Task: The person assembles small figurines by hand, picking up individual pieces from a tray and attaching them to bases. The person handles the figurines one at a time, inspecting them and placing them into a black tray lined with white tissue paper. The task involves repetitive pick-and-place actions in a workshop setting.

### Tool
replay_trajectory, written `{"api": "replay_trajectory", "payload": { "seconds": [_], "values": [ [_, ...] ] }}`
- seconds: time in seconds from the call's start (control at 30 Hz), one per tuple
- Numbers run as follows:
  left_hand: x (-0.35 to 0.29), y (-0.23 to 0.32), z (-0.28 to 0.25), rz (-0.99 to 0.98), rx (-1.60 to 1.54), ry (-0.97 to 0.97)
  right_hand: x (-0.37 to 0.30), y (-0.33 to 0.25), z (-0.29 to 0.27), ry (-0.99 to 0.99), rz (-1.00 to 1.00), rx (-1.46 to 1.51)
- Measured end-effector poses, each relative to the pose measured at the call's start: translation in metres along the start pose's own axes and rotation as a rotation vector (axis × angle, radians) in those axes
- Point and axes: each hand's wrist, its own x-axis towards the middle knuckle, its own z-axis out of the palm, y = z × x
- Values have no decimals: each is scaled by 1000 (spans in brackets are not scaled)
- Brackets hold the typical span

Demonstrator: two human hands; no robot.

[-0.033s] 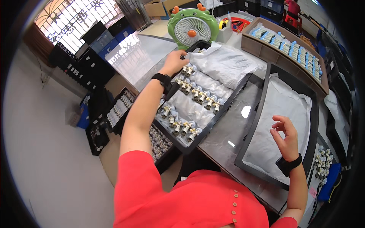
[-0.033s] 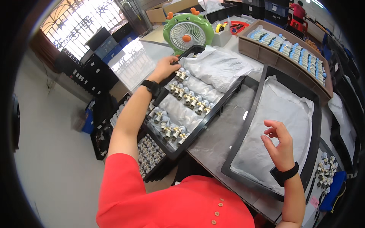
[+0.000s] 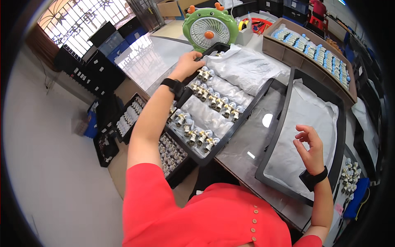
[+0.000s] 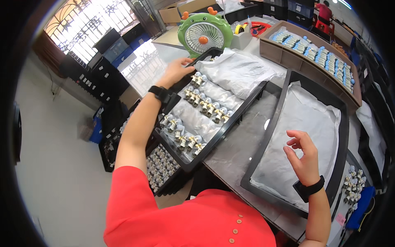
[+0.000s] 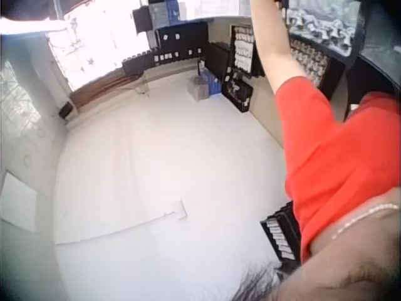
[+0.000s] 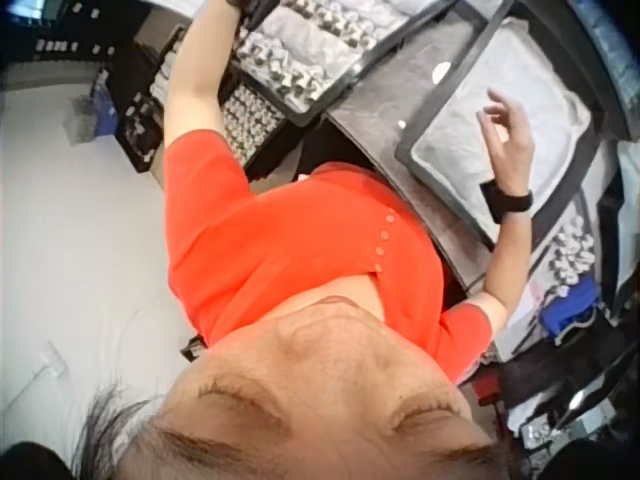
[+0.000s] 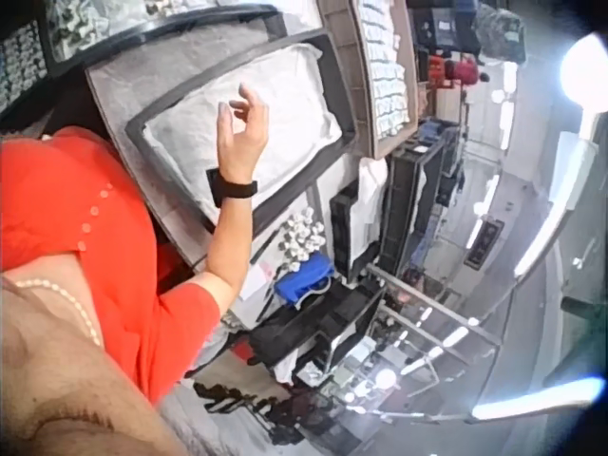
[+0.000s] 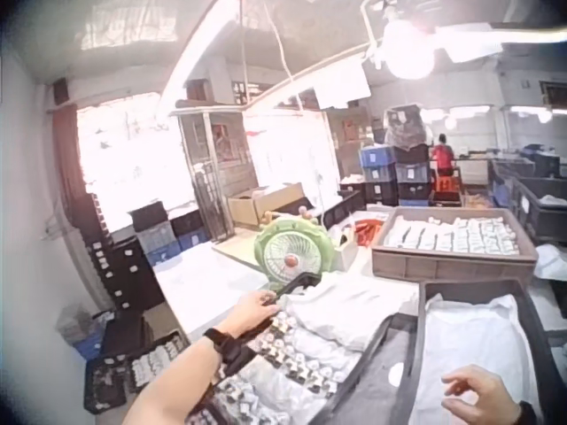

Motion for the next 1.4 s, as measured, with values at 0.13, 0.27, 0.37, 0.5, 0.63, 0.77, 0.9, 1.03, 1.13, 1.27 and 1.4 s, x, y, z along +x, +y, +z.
{"api": "replay_trajectory", "payload": {
  "seconds": [0.13,0.27,0.37,0.5,0.63,0.77,0.9,1.03,1.13,1.27,1.4],
  "values": [
    [-35,36,-49,-44,-309,-127,4,-3,2,-51,-26,-25],
    [-81,87,-68,116,-543,-159,6,-8,4,-101,-54,-36],
    [-119,142,-73,307,-634,-191,3,-16,0,-127,-83,-76],
    [-172,218,-91,776,-887,-293,-10,-32,-31,-173,-67,-132],
    [-239,278,-80,841,-1722,-475,-15,-53,-70,-176,-59,-216],
    [-234,296,-92,642,-1909,-1012,-51,-62,-135,51,190,-275],
    [-198,297,-101,503,-1705,-1585,-127,-28,-216,399,416,-302],
    [-206,301,-75,823,-1731,-1411,-206,26,-281,531,556,-473],
    [-201,304,-64,798,-1610,-1535,-244,50,-293,528,706,-552],
    [-228,284,-11,612,-1785,-1425,-239,85,-279,451,743,-453],
    [-231,291,44,44,-1154,-1433,-241,112,-256,421,772,-680]
  ]
}}
